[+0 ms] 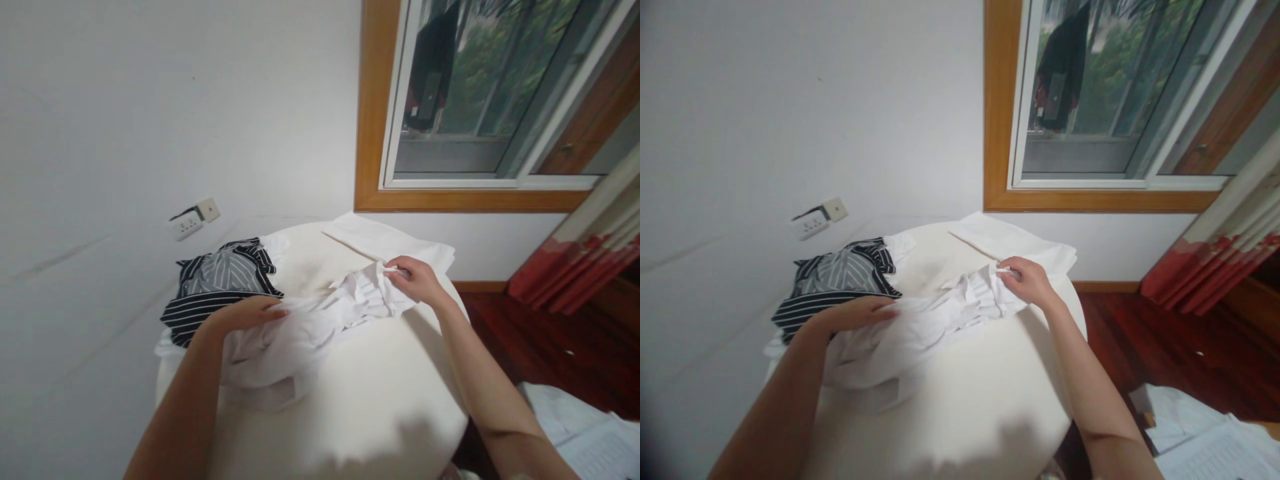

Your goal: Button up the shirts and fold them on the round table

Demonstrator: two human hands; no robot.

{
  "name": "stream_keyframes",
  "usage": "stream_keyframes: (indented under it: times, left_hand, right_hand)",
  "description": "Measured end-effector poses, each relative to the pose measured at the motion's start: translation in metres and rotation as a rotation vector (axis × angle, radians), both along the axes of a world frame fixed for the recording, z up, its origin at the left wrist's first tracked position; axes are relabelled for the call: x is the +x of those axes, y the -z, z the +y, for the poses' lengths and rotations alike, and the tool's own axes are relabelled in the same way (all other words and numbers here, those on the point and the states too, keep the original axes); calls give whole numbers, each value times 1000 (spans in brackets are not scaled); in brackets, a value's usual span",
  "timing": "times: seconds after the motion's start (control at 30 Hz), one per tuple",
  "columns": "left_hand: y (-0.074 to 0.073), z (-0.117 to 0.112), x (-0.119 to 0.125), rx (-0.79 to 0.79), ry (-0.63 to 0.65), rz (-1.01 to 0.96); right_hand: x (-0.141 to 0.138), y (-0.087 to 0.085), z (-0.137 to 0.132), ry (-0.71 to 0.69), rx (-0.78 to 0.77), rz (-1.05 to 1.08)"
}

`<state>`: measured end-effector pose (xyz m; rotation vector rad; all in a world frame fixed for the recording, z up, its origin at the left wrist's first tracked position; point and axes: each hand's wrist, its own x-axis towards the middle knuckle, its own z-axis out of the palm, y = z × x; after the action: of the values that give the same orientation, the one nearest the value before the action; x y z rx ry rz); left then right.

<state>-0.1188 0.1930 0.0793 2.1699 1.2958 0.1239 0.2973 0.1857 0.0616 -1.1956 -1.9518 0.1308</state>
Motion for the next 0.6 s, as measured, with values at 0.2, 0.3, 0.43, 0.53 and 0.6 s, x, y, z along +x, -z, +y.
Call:
stream_keyframes:
  times: [0.2,0.3,0.43,0.53,0.6]
  left_hand:
    - [16,24,55,499,-295,-256]
    - [26,43,86,404,-234,-323]
    - [40,56,118,205,-197,-338]
    - [47,52,131,107,-145,-380]
    - [50,45,134,53,-133,-411]
  right_hand:
    - [-16,11,-1,-48,-32,62]
    - [-18,13,-1,-70,-39,125]
    - [-20,14,-1,-128,-50,182]
    - [-18,13,-1,-210,-50,199]
    - [-16,11,-2,-286,-71,177]
